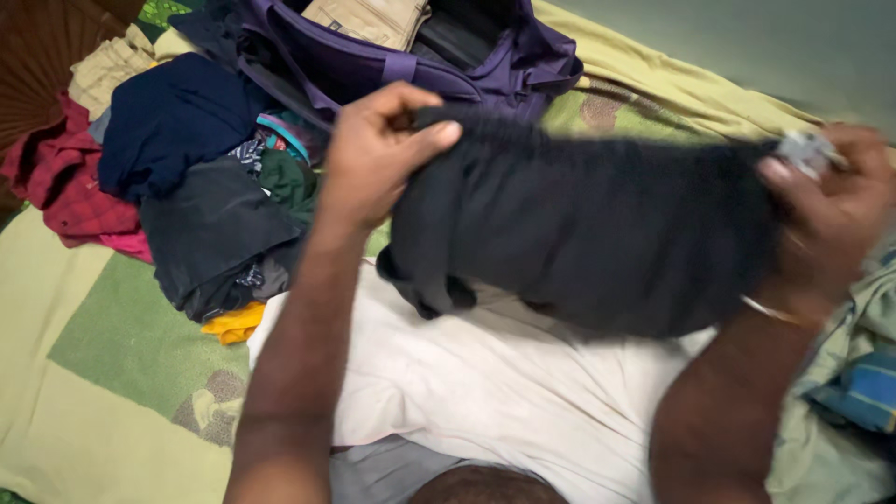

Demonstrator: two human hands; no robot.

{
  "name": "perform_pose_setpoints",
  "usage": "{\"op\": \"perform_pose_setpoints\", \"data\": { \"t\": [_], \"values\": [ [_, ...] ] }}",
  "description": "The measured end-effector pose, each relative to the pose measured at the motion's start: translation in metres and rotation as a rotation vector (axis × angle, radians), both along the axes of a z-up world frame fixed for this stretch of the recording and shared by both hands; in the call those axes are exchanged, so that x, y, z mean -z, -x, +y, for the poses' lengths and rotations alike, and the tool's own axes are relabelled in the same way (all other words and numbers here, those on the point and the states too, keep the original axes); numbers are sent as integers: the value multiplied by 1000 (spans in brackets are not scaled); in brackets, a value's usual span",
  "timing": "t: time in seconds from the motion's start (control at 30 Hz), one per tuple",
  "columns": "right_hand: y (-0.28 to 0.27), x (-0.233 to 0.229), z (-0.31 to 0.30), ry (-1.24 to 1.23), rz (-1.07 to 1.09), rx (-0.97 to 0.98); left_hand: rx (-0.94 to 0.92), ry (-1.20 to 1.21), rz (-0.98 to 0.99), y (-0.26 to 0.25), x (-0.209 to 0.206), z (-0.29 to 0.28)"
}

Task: The person places a folded pair of pants into a purple bag, picks up a pair of black shorts, folds them, and then places the shorts into the bag.

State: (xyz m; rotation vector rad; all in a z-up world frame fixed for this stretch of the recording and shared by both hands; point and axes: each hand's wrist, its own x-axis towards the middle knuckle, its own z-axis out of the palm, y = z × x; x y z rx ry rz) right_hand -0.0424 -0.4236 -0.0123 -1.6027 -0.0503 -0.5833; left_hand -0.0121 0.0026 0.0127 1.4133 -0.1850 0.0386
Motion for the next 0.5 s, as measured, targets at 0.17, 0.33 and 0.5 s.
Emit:
{"op": "perform_pose_setpoints", "data": {
  "t": [0.17,0.33,0.5],
  "values": [
    [-24,-5,65,-300,116,-79,-110,226,92,-26,54,-51],
    [11,-18,100,-70,37,-70,-58,231,65,-9,54,-69],
    [26,-21,137,14,134,-210,78,236,68,16,42,-91]
  ]
}}
